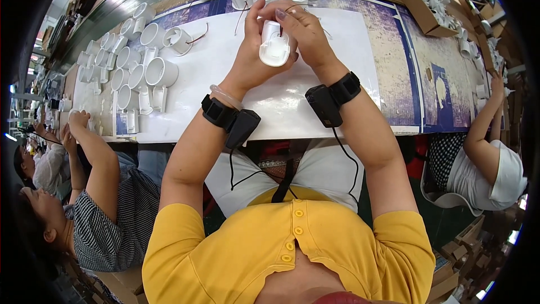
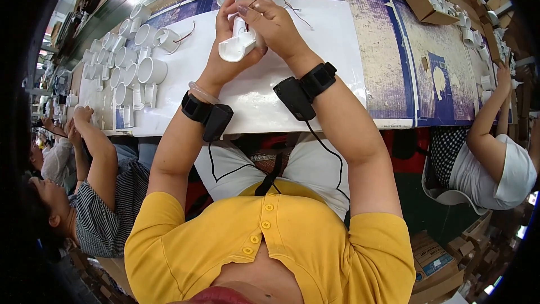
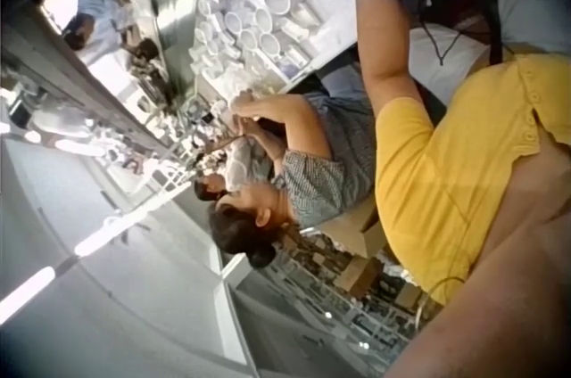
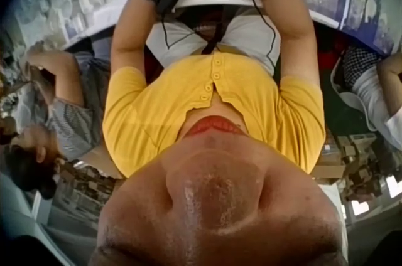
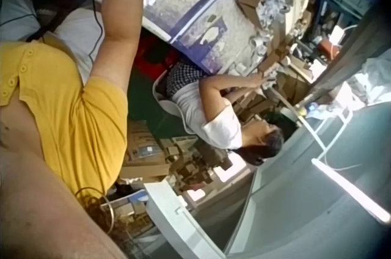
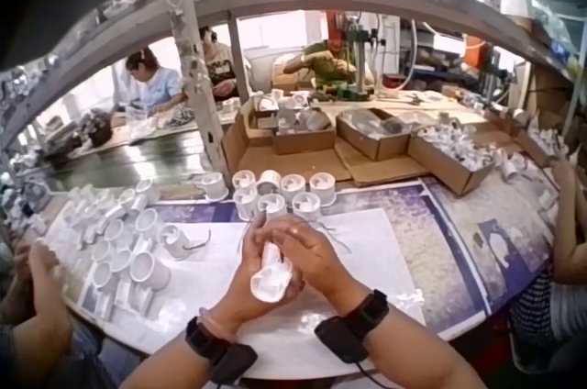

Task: The person threads wires through a housing, presses a fan into it, and then threads the wires through a base before pressing the housing onto the base.

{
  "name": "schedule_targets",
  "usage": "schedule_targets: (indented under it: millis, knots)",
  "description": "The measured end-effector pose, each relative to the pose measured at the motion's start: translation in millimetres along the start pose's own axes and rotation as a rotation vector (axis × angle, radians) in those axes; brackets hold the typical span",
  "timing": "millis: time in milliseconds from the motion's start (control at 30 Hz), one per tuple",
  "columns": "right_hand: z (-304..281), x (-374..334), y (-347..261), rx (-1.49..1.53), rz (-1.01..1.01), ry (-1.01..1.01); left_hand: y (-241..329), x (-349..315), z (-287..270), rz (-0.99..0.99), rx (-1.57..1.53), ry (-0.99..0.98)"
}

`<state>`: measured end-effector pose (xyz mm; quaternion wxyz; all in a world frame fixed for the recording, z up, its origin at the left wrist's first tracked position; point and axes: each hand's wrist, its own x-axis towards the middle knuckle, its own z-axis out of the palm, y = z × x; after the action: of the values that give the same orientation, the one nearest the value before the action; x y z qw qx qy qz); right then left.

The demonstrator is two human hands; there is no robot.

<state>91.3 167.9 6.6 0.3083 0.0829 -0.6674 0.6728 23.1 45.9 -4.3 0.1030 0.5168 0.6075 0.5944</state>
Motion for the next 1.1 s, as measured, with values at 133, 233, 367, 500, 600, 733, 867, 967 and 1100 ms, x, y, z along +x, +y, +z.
schedule_targets:
  millis: [133,233,367,500,600,733,867,967,1100]
  knots:
    - [-5,3,-10,0.216,0.026,-0.022,5,2,-4,-0.119,-0.145,0.080]
    - [9,-3,-6,0.210,0.109,0.015,7,1,-4,-0.153,-0.276,0.150]
    - [14,-4,-12,0.413,0.203,0.085,23,-3,-6,-0.132,-0.630,0.041]
    - [19,-4,-13,0.488,0.181,0.101,24,-2,-10,-0.219,-1.157,0.042]
    - [21,-4,-10,0.501,0.151,0.103,16,-5,-5,-0.202,-1.089,0.093]
    - [20,-5,-6,0.516,0.129,0.114,10,-7,0,-0.169,-1.046,0.143]
    - [23,-5,-4,0.436,0.101,0.147,9,-6,2,-0.174,-1.049,0.163]
    - [27,-6,-6,0.421,0.085,0.229,13,-5,1,-0.200,-1.102,0.153]
    - [30,-11,-8,0.349,0.111,0.364,13,-5,4,-0.201,-1.105,0.134]
